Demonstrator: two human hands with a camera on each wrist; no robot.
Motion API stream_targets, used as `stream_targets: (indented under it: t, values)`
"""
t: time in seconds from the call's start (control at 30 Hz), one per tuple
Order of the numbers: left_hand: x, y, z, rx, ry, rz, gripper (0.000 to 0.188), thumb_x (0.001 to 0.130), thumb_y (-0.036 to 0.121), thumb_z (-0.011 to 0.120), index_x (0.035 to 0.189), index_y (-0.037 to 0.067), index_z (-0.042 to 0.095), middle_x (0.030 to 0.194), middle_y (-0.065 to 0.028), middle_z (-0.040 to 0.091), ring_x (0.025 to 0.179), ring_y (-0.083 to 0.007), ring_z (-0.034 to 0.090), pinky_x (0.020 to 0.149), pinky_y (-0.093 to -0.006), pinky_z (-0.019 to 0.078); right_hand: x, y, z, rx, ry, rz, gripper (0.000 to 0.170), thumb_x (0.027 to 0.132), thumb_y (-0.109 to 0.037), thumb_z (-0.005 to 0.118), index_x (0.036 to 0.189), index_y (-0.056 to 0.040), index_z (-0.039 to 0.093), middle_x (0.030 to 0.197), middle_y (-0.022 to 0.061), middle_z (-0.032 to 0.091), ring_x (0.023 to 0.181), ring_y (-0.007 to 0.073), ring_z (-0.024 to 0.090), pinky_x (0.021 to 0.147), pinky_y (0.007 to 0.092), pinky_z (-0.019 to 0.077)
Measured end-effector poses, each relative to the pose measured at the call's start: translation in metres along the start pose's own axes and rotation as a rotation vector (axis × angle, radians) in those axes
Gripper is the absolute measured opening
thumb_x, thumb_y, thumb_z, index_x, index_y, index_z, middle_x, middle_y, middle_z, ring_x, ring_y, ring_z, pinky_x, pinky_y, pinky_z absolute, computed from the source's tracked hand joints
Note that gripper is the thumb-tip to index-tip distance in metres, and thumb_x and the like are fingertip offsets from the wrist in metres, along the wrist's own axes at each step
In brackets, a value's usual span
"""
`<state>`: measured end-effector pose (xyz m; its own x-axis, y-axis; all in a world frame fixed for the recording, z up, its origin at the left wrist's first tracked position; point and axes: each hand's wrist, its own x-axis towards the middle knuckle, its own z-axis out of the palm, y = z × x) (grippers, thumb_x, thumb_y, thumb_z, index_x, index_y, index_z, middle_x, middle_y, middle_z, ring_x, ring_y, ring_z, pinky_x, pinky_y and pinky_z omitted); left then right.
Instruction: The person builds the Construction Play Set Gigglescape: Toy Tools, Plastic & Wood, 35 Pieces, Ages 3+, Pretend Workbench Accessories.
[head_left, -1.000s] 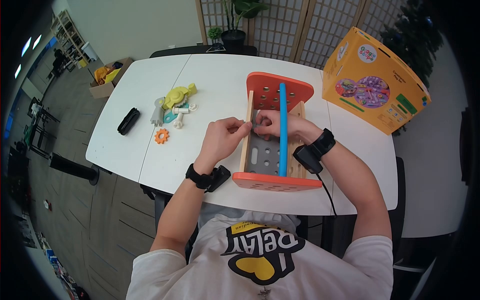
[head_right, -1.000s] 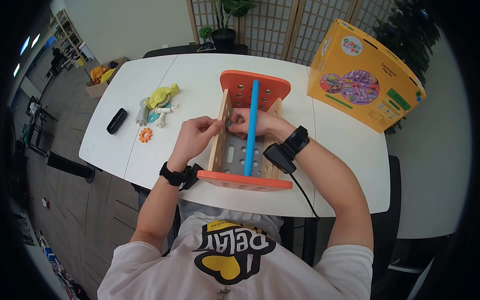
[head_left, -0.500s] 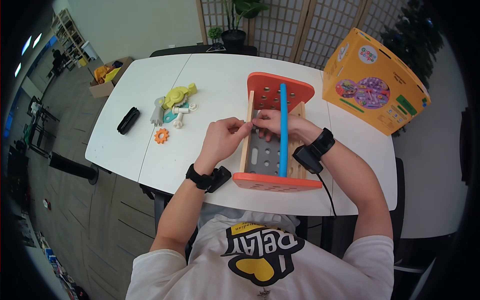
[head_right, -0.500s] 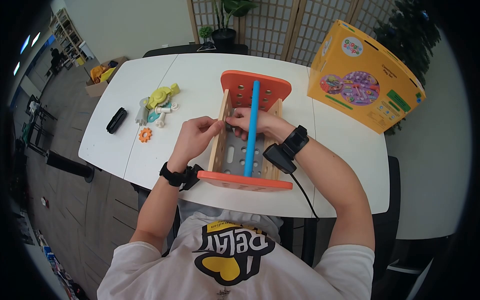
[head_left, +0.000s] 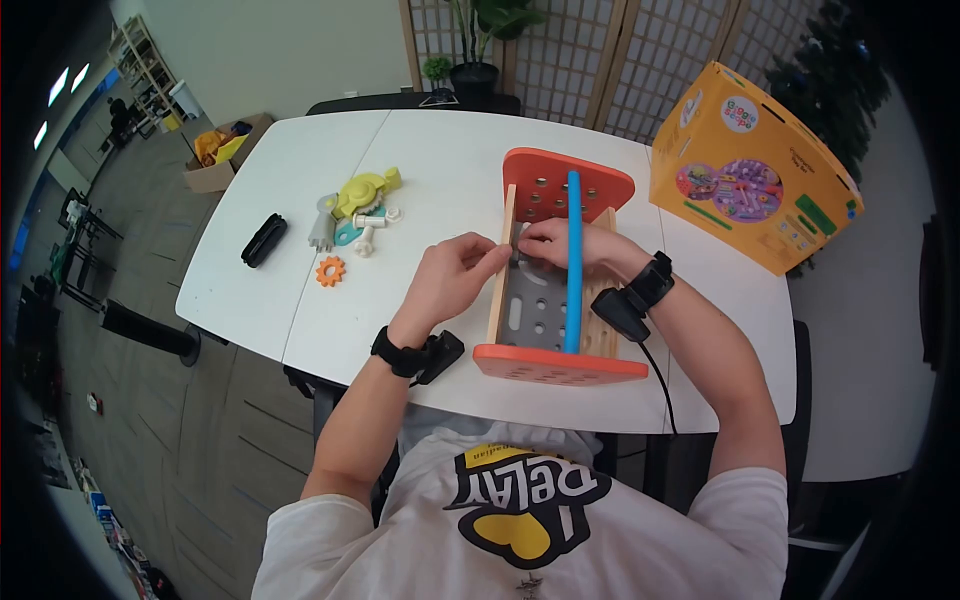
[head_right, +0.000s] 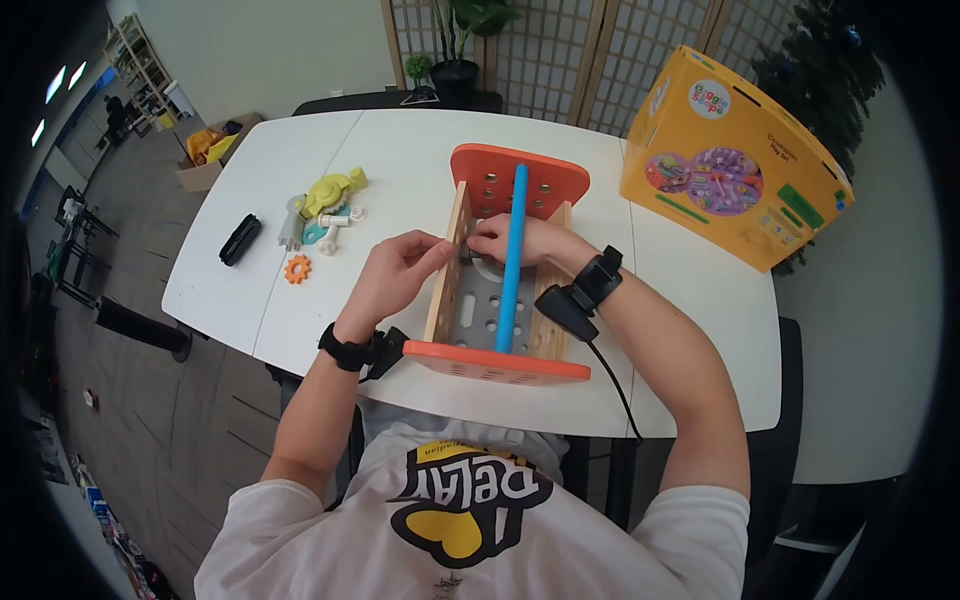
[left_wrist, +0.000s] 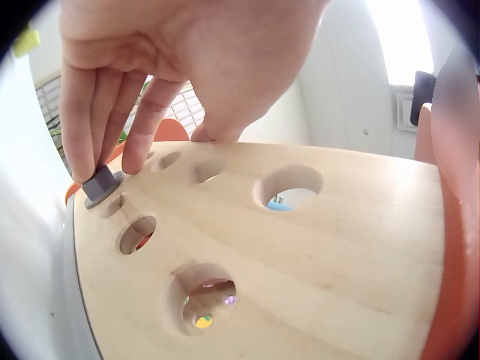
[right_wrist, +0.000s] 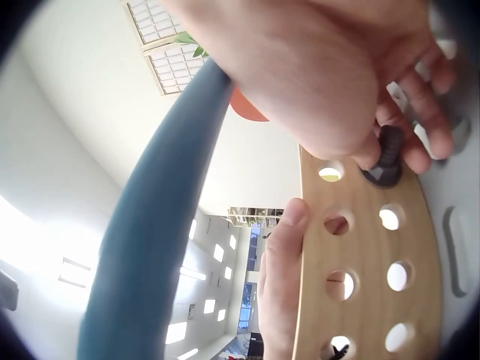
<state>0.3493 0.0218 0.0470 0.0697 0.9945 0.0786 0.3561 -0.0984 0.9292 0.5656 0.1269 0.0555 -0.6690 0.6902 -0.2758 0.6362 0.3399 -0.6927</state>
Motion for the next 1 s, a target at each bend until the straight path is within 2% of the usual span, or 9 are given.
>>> stream_targets:
  t: [0.17,0.2,0.33,0.43,0.63,0.67,0.8,0.9,1.0]
  values:
    - [-0.027,0.006,-0.015,-0.071,-0.14,0.364,0.055,0.09,0.049,0.077,0.122,0.004,0.069,0.153,-0.0225,0.052,0.141,-0.036,0.051,0.113,-0.0464,0.0426,-0.052,-0.009,-0.031,-0.372,0.188,-0.156,0.03,0.103,-0.024,0.057,0.119,-0.001,0.067,0.105,0.017,0.07,0.095,0.0297,0.067,0.085,0.044,0.0523]
    - [-0.035,0.014,-0.017,-0.163,-0.173,0.406,0.063,0.079,0.058,0.083,0.114,0.007,0.073,0.155,-0.0222,0.05,0.145,-0.0413,0.045,0.12,-0.052,0.0329,-0.061,-0.008,-0.043,-0.427,0.201,-0.186,0.03,0.101,-0.024,0.059,0.119,-0.0019,0.067,0.106,0.018,0.07,0.096,0.0306,0.068,0.085,0.0428,0.0533]
    - [-0.053,0.032,-0.027,-0.01,-0.413,0.67,0.051,0.067,0.049,0.092,0.093,0.007,0.079,0.151,-0.0201,0.055,0.142,-0.0421,0.048,0.117,-0.0534,0.0365,-0.091,-0.021,-0.07,-0.289,0.449,-0.153,0.031,0.098,-0.023,0.061,0.121,-0.003,0.067,0.114,0.0181,0.069,0.102,0.0306,0.067,0.088,0.0416,0.0531]
    - [-0.055,0.023,-0.031,0.056,-0.404,0.609,0.037,0.075,0.038,0.09,0.091,0.006,0.079,0.146,-0.019,0.06,0.139,-0.0408,0.051,0.115,-0.0519,0.0396,-0.086,0.002,-0.075,-0.43,0.771,-0.326,0.033,0.102,-0.027,0.06,0.123,-0.0016,0.066,0.116,0.0161,0.069,0.104,0.028,0.066,0.091,0.0407,0.0524]
    - [-0.043,0.002,-0.058,-0.08,-0.266,0.409,0.031,0.082,0.032,0.086,0.091,0.004,0.077,0.139,-0.0161,0.065,0.132,-0.0332,0.058,0.112,-0.0473,0.0434,-0.085,0.028,-0.064,0.026,0.661,-0.146,0.045,0.107,-0.041,0.057,0.126,-0.0005,0.065,0.109,0.0113,0.071,0.097,0.02,0.067,0.09,0.0362,0.0519]
    - [-0.04,-0.005,-0.066,-0.095,-0.231,0.371,0.025,0.083,0.019,0.085,0.101,0.005,0.074,0.136,-0.0136,0.067,0.128,-0.0281,0.061,0.108,-0.0438,0.0475,-0.086,0.031,-0.067,0.037,0.65,-0.123,0.046,0.107,-0.041,0.057,0.126,-0.0004,0.065,0.107,0.01,0.07,0.096,0.0186,0.067,0.089,0.0348,0.0518]
    - [-0.028,-0.03,-0.074,-0.153,0.076,0.243,0.047,0.092,0.03,0.08,0.126,0.002,0.065,0.13,-0.0142,0.069,0.123,-0.0232,0.063,0.102,-0.0371,0.0494,-0.094,0.048,-0.079,0.113,0.569,-0.035,0.048,0.107,-0.044,0.055,0.125,-0.0009,0.067,0.101,0.0061,0.069,0.092,0.0145,0.065,0.085,0.0299,0.0513]
    - [-0.026,-0.031,-0.074,-0.088,0.246,-0.003,0.037,0.096,0.026,0.076,0.119,-0.002,0.067,0.118,-0.0135,0.073,0.109,-0.02,0.07,0.09,-0.0337,0.0559,-0.095,0.047,-0.078,0.335,0.504,0.087,0.055,0.108,-0.051,0.049,0.125,-0.0024,0.068,0.104,0.0074,0.069,0.094,0.0161,0.066,0.084,0.0297,0.0514]
    - [-0.025,-0.028,-0.071,0.008,0.142,-0.228,0.058,0.105,0.05,0.057,0.109,-0.006,0.072,0.098,-0.0136,0.076,0.087,-0.0193,0.075,0.067,-0.0288,0.0567,-0.09,0.046,-0.071,0.456,0.479,0.243,0.067,0.108,-0.06,0.039,0.13,-0.0033,0.066,0.115,0.0112,0.069,0.102,0.0199,0.067,0.088,0.0328,0.0519]
